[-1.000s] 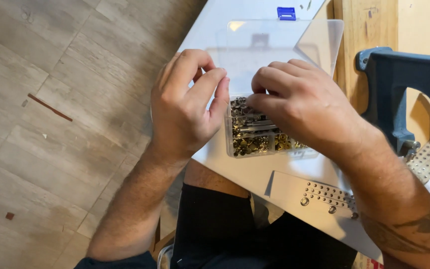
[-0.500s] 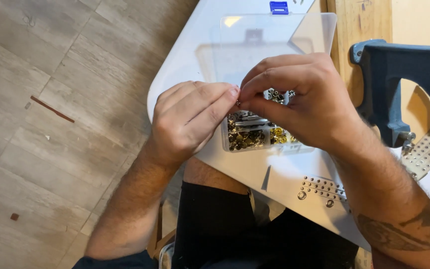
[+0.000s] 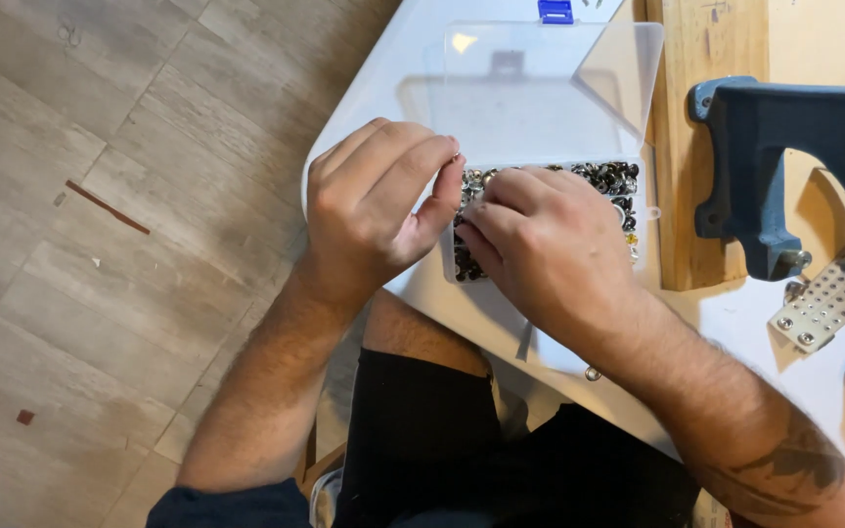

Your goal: Inserting metal studs into pre-punched holes on a leather strap while organizing hardware components.

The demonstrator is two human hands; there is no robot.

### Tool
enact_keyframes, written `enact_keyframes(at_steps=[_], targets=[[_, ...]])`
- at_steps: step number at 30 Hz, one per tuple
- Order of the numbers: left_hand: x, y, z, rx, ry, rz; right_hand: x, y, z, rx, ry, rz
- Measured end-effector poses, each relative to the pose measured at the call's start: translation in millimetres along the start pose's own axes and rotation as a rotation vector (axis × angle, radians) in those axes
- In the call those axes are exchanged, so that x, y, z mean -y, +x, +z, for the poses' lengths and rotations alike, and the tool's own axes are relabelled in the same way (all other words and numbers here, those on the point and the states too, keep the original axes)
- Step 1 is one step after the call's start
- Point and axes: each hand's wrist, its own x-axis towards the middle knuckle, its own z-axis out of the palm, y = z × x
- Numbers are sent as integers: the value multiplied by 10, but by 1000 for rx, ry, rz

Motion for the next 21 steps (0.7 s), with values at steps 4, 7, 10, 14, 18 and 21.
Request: enact_keyframes(at_steps=[4, 7, 10, 14, 18, 21], targets=[[-11, -7, -1, 12, 17, -21, 95, 23, -40, 155, -156, 146], [1, 11, -4, 22, -37, -18, 129, 96, -83, 280, -149, 247], [0, 8, -6, 27, -100, -11, 133, 113, -69, 328, -96, 326], [-3, 0, -30, 37, -95, 0, 97, 83, -13, 212, 47, 358], [5, 12, -44, 62, -106, 4, 48, 72, -177, 51, 359, 303], [10, 6, -45, 84, -104, 17, -5, -24, -305, -43, 549, 334]])
